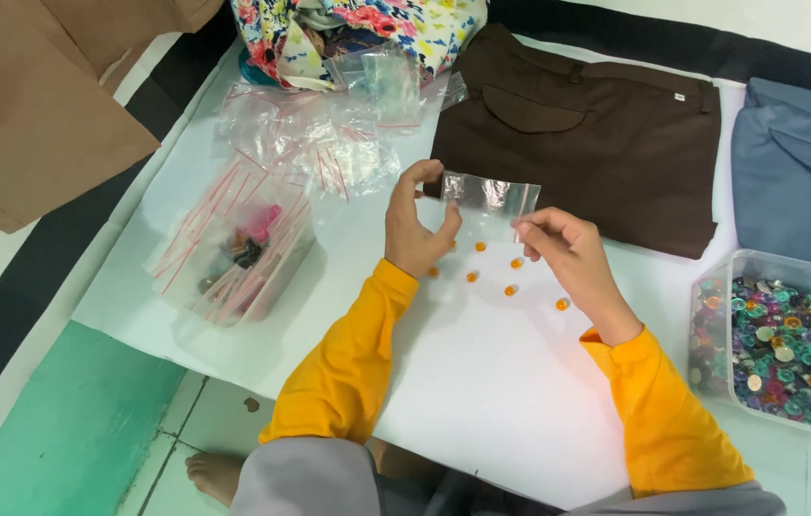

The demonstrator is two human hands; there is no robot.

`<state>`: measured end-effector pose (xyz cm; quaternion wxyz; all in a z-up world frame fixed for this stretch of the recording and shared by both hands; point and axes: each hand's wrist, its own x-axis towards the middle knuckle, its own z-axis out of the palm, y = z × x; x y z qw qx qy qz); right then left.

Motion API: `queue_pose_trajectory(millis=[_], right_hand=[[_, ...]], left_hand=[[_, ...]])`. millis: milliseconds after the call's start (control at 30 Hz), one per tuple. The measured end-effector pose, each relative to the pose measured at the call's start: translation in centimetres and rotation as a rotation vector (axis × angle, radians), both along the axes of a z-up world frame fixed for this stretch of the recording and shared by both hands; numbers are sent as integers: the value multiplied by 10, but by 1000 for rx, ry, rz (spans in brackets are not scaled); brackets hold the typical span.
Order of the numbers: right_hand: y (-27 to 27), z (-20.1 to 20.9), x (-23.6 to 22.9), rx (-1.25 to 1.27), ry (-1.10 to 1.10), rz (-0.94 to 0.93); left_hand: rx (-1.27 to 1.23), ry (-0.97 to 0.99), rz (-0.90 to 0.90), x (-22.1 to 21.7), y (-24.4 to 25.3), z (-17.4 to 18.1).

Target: Sorting small colorful buttons from a large container into individual small plastic bags

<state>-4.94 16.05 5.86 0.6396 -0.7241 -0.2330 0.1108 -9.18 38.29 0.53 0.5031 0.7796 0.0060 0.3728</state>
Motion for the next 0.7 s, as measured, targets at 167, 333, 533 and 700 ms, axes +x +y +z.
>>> queue_pose_trajectory(millis=[167, 333, 533, 700], right_hand=[[-2, -5, 8, -180, -139, 16], [-1, 4, -2, -347, -226, 50], [-3, -2, -2, -278, -273, 125], [-3, -1, -2, -208, -219, 176]], left_hand=[[682, -172, 12, -16, -6, 19], [860, -166, 16, -16, -23, 10], [781, -276, 77, -14, -26, 7], [771, -324, 100, -10, -24, 0]])
